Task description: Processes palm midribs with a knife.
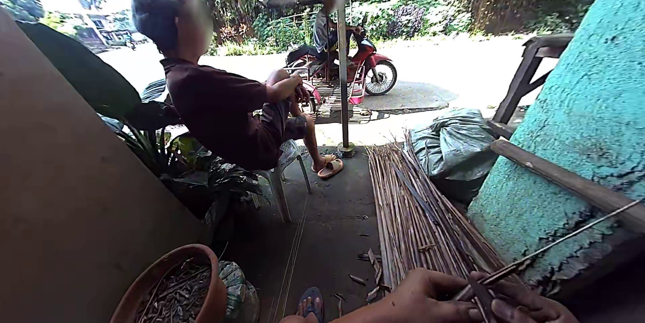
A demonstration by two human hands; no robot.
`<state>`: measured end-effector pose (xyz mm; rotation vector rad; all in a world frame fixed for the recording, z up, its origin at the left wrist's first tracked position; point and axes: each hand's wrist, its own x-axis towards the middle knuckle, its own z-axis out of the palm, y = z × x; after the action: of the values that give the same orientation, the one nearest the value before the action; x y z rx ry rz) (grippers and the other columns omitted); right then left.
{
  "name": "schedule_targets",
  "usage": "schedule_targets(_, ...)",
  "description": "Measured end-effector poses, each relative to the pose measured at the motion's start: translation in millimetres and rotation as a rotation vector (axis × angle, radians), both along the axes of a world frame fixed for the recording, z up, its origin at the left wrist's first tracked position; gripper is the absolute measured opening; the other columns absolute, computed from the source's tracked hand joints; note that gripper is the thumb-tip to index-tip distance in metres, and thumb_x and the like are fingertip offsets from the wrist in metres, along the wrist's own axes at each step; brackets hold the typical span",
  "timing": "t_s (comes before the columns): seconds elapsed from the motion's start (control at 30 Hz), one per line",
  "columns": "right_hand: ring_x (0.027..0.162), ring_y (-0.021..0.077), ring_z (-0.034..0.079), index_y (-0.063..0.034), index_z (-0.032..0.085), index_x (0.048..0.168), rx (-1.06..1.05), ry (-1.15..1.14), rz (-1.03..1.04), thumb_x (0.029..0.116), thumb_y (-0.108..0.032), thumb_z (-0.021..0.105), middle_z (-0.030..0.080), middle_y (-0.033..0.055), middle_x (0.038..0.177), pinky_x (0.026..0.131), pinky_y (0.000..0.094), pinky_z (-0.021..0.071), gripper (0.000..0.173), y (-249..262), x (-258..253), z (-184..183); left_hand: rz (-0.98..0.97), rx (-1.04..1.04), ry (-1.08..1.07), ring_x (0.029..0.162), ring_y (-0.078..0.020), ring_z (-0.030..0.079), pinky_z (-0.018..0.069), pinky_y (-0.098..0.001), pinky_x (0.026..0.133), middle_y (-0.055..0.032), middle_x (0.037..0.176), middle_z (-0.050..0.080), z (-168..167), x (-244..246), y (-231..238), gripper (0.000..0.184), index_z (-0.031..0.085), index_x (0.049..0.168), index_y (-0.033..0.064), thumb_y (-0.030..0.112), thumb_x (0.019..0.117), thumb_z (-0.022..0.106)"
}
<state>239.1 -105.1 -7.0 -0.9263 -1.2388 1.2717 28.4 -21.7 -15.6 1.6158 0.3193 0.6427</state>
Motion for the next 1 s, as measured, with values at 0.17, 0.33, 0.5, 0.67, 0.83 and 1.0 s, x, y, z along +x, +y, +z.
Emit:
schedule_targets(0.17, 0.067, 0.0069, 0.068, -0.0129, 0.071, 0.128, 0.100, -0.031, 0.045, 0.1007, -0.011, 0.064, 0.077, 0.0009, 0.099, 0.058, 0.0250, 0.0588, 0.028, 7, 5, 4, -0.104, -0.160, -0.033, 0.054, -0.0044, 0.051, 0.0444, -0.0217, 0.050, -0.0045, 0.083, 0.068, 11, -9, 0, 0.025, 0.067, 0.123, -0.0027, 0.010, 0.1026, 0.059)
schedule_targets(0.33, 0.066, 0.0081, 0.067, -0.0133, 0.069, 0.132, 0.097, -0.046, 0.071, 0.1007, -0.014, 0.065, 0.076, 0.0022, 0.100, 0.057, 0.0261, 0.0587, 0.032, 13, -2, 5, -0.084, -0.132, -0.078, 0.056, -0.0059, 0.053, 0.0460, -0.0235, 0.052, -0.0048, 0.085, 0.068, 8, -19, 1, 0.029, 0.065, 0.124, -0.0035, 0.017, 0.1047, 0.057)
schedule_targets(0.5, 0.064, 0.0065, 0.068, -0.0141, 0.068, 0.131, 0.038, -0.020, 0.084, 0.1026, -0.015, 0.062, 0.077, 0.0013, 0.099, 0.055, 0.0240, 0.0583, 0.029, 17, -14, 6, 0.039, -0.090, -0.037, 0.056, -0.0088, 0.058, 0.0514, -0.0270, 0.053, -0.0059, 0.080, 0.068, 3, -31, 2, 0.038, 0.067, 0.116, -0.0039, 0.025, 0.1103, 0.044)
schedule_targets(0.67, 0.063, 0.0056, 0.067, -0.0161, 0.072, 0.125, 0.028, -0.019, 0.099, 0.1019, -0.016, 0.064, 0.077, 0.0003, 0.096, 0.054, 0.0230, 0.0576, 0.025, 22, -25, 3, 0.003, -0.181, -0.036, 0.054, -0.0086, 0.055, 0.0490, -0.0257, 0.051, -0.0048, 0.076, 0.066, 2, -39, 4, 0.032, 0.068, 0.113, -0.0025, 0.023, 0.1091, 0.048)
schedule_targets(0.83, 0.062, 0.0055, 0.066, -0.0224, 0.077, 0.120, 0.163, -0.040, 0.099, 0.1022, -0.022, 0.064, 0.075, -0.0016, 0.086, 0.055, 0.0232, 0.0569, 0.022, 26, -15, 8, -0.184, -0.387, -0.097, 0.047, -0.0049, 0.044, 0.0391, -0.0208, 0.044, 0.0019, 0.065, 0.055, 4, -47, 6, 0.031, 0.068, 0.099, 0.0040, 0.024, 0.1088, 0.047)
schedule_targets(1.0, 0.061, 0.0078, 0.066, -0.0208, 0.073, 0.126, 0.174, -0.060, -0.044, 0.0999, -0.019, 0.067, 0.075, 0.0009, 0.085, 0.054, 0.0248, 0.0582, 0.027, 26, -22, 6, -0.222, -0.467, -0.094, 0.048, -0.0041, 0.047, 0.0404, -0.0195, 0.045, 0.0009, 0.068, 0.059, 7, -51, 9, 0.032, 0.068, 0.101, 0.0054, 0.027, 0.1097, 0.046)
